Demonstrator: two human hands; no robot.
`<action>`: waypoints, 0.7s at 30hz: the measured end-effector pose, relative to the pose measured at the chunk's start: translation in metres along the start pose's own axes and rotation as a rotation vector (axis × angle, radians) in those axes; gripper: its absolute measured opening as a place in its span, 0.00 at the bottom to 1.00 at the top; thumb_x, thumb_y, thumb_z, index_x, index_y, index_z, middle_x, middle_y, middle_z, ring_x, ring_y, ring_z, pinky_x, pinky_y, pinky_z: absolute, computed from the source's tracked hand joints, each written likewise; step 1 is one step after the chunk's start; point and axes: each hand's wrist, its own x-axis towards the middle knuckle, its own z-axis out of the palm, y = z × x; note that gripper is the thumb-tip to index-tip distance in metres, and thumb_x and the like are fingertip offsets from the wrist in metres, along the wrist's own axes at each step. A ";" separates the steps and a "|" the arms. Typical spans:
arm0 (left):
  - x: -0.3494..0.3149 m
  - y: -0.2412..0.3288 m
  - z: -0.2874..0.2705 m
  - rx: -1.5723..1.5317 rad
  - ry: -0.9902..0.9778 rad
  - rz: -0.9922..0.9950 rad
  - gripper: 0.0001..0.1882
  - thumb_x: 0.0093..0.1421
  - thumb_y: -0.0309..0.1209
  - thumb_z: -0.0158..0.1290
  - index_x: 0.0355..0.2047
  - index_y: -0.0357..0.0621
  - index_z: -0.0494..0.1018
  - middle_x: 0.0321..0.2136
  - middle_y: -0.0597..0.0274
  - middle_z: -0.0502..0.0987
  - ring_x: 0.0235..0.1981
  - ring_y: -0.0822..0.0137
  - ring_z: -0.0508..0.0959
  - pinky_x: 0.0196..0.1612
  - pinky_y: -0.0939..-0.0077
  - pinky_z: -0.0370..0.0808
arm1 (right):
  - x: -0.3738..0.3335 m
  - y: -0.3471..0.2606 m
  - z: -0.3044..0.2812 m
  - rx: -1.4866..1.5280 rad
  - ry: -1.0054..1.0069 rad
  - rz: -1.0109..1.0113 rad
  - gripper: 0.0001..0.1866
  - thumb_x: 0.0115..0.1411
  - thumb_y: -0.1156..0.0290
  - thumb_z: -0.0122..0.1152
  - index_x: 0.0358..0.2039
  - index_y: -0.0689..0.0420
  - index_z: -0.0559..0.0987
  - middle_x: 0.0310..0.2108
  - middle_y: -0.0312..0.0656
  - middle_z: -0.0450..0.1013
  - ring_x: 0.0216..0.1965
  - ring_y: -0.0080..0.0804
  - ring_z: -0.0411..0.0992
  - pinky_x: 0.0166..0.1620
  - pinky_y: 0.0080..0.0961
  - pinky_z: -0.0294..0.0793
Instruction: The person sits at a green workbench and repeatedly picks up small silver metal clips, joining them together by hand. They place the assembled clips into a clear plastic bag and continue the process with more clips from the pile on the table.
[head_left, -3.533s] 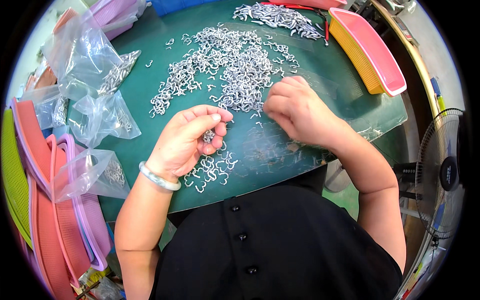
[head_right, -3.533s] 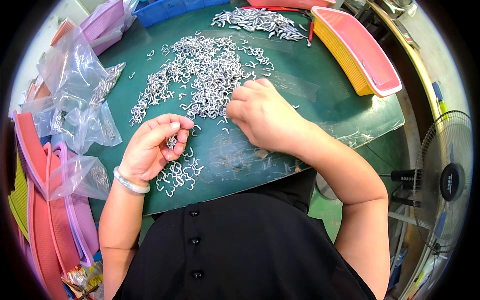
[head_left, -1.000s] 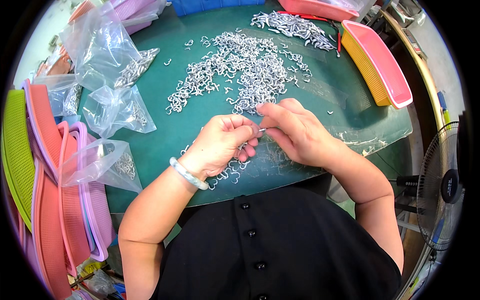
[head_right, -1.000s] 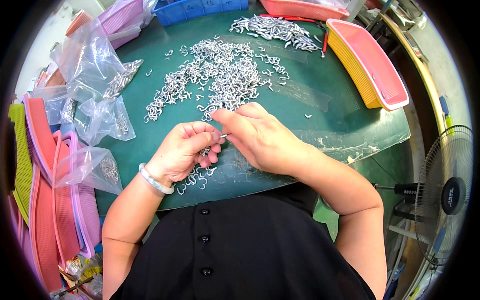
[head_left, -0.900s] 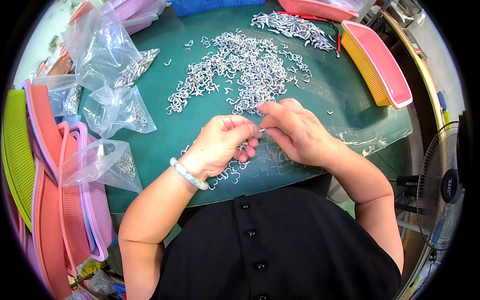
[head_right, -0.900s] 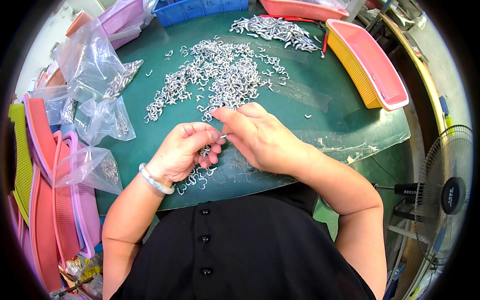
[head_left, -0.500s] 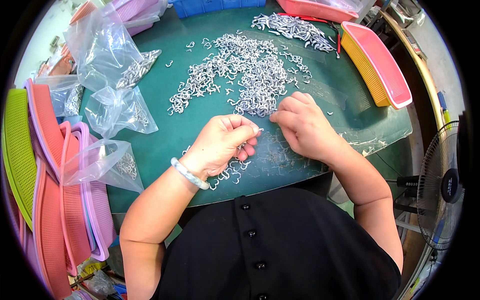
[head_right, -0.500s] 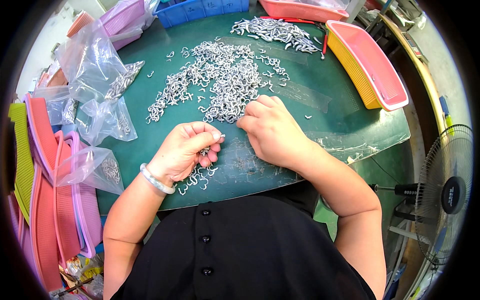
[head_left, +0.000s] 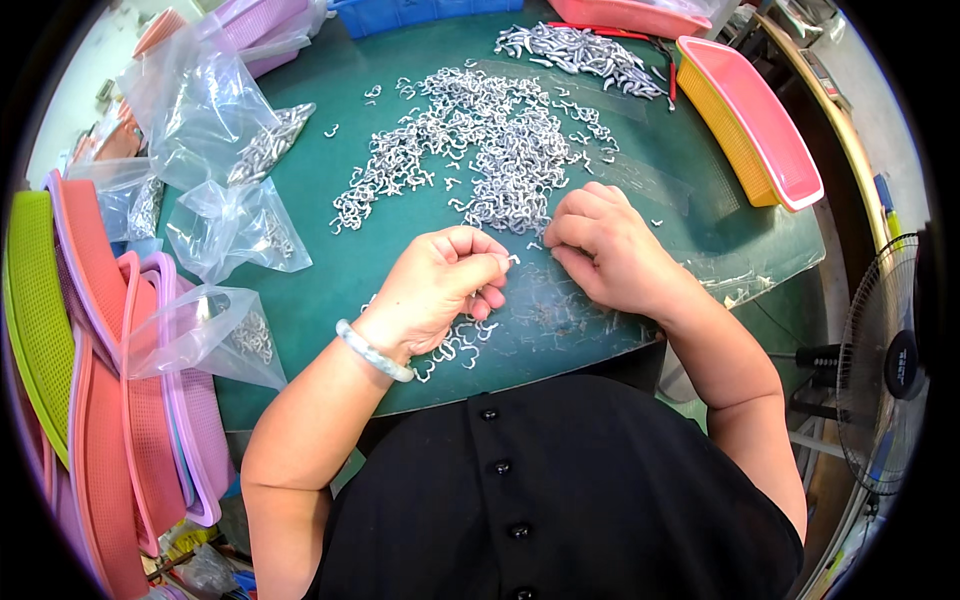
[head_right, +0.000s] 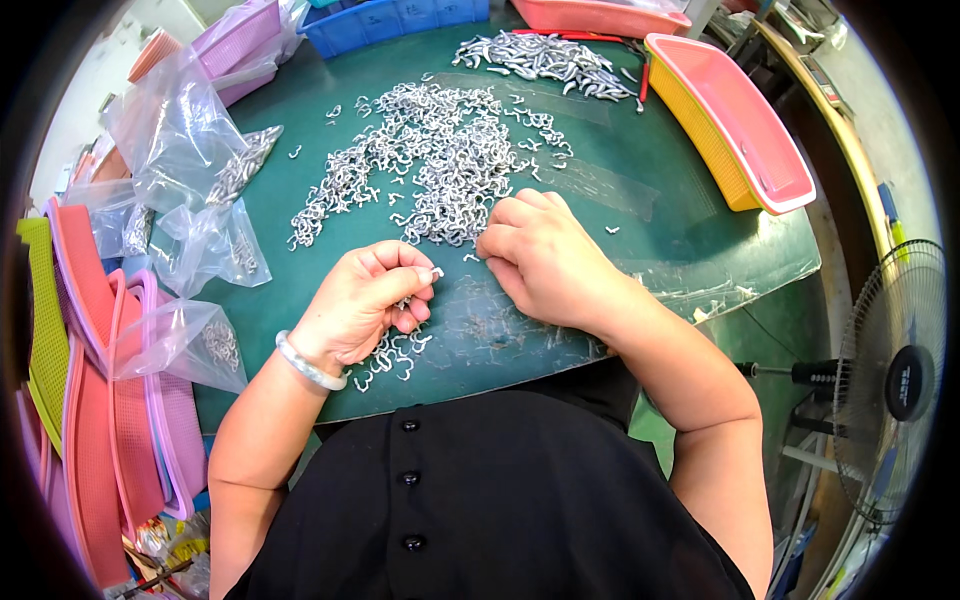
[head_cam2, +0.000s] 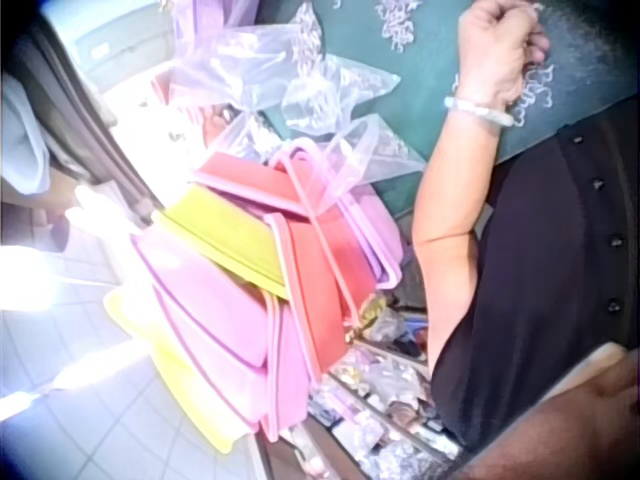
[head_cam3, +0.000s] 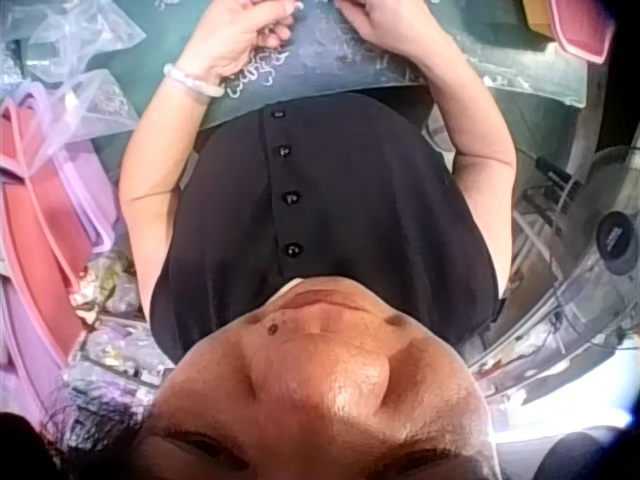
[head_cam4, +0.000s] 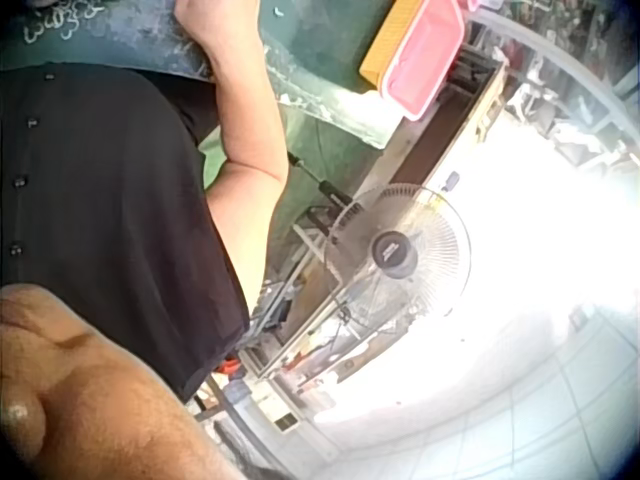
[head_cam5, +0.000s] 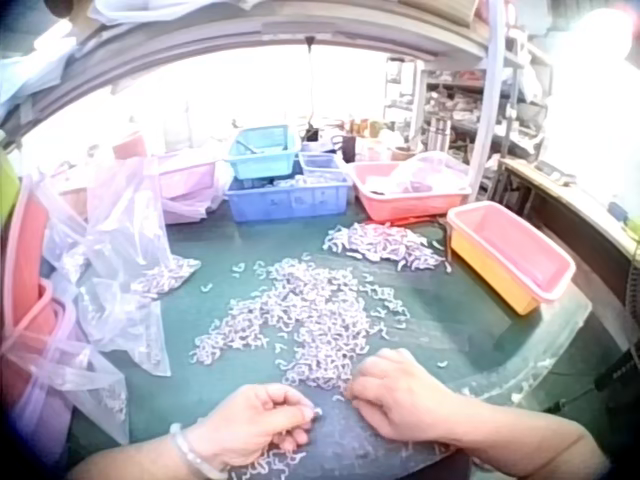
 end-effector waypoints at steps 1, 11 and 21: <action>0.000 0.000 0.000 -0.010 0.007 0.001 0.04 0.60 0.27 0.54 0.32 0.39 0.74 0.25 0.64 0.76 0.22 0.75 0.77 0.22 0.86 0.73 | 0.000 0.000 0.000 0.002 -0.008 -0.009 0.05 0.48 0.77 0.61 0.28 0.55 0.79 0.30 0.36 0.69 0.37 0.37 0.67 0.42 0.31 0.64; 0.001 0.001 -0.008 -0.244 -0.061 0.032 0.02 0.53 0.23 0.47 0.25 0.40 0.68 0.29 0.52 0.75 0.24 0.66 0.77 0.24 0.81 0.74 | 0.005 0.005 0.014 -0.071 0.010 -0.058 0.02 0.49 0.74 0.62 0.24 0.56 0.77 0.29 0.37 0.67 0.36 0.37 0.66 0.41 0.32 0.63; 0.004 0.002 -0.007 -0.207 -0.036 0.005 0.05 0.57 0.23 0.50 0.34 0.39 0.71 0.27 0.60 0.75 0.24 0.70 0.76 0.24 0.82 0.72 | 0.007 0.001 0.013 -0.077 0.041 -0.085 0.03 0.51 0.74 0.60 0.24 0.56 0.75 0.29 0.39 0.67 0.37 0.37 0.66 0.42 0.33 0.63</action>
